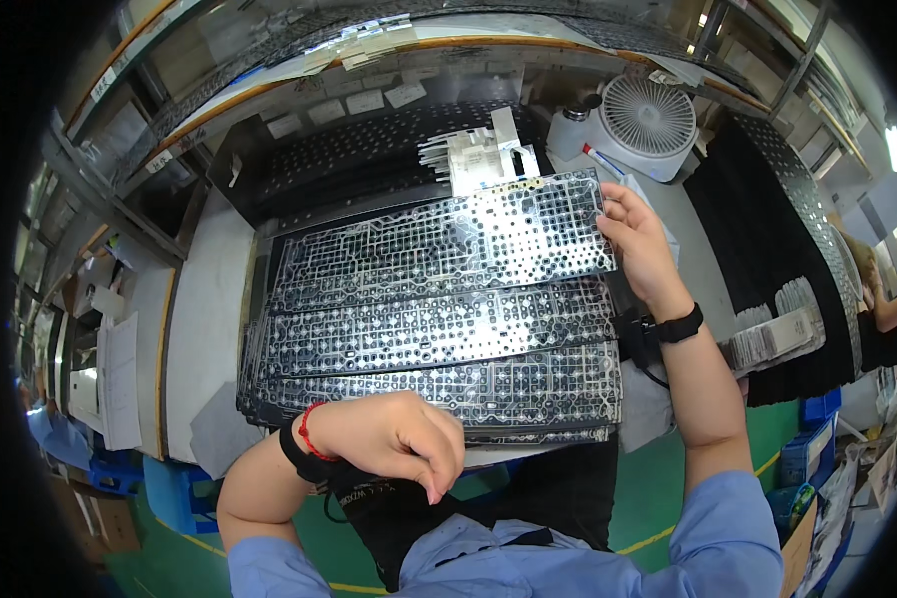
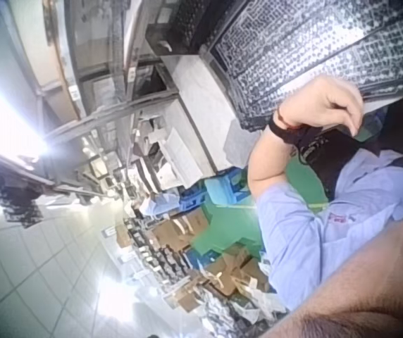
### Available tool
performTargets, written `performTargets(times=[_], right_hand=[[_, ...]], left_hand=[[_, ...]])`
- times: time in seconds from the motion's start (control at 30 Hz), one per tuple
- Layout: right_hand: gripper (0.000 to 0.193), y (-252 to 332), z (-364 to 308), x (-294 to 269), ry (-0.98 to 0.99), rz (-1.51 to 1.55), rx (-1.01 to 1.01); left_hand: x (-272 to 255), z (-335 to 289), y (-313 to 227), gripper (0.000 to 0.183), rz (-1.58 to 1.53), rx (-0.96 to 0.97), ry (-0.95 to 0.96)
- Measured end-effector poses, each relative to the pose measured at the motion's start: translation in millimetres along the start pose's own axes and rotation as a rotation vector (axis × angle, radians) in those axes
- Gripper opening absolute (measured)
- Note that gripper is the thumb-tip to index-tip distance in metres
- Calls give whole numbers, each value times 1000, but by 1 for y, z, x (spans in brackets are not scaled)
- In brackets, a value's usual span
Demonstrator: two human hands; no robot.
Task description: Assembling and inspecting multiple layers of a computer keyboard component.
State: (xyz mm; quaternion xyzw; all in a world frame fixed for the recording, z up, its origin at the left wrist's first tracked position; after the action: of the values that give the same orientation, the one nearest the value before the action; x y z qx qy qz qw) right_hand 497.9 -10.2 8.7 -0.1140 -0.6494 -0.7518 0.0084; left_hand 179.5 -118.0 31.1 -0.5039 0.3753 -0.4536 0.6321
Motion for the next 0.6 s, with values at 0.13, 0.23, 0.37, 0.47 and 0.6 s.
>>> performTargets(times=[0.13,0.23,0.37,0.47,0.6], right_hand=[[40,-1,1,-4,13,-4,-5],[40,0,-1,-1,8,-17,-14],[40,2,-2,1,-14,-7,3],[41,0,0,-3,-19,0,7],[40,-1,0,-1,6,31,21]], left_hand=[[9,1,3,4,-38,-41,13],[21,4,12,8,-16,-2,-6],[13,-1,18,13,20,-85,133],[8,2,10,15,50,-115,122],[9,4,6,14,-32,86,66]])
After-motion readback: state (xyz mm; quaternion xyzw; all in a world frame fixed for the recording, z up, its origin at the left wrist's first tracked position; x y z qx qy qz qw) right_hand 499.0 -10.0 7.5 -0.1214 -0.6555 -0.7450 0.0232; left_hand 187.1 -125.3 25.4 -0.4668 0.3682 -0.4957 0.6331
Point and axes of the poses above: each hand's wrist, its own z-axis towards the middle knuckle, its own x-axis out of the palm, y = z × x, the point moved 3 cm from there along z, towards the middle knuckle, and after that the axes turned 13 degrees about -y, right-handed, at the moved point
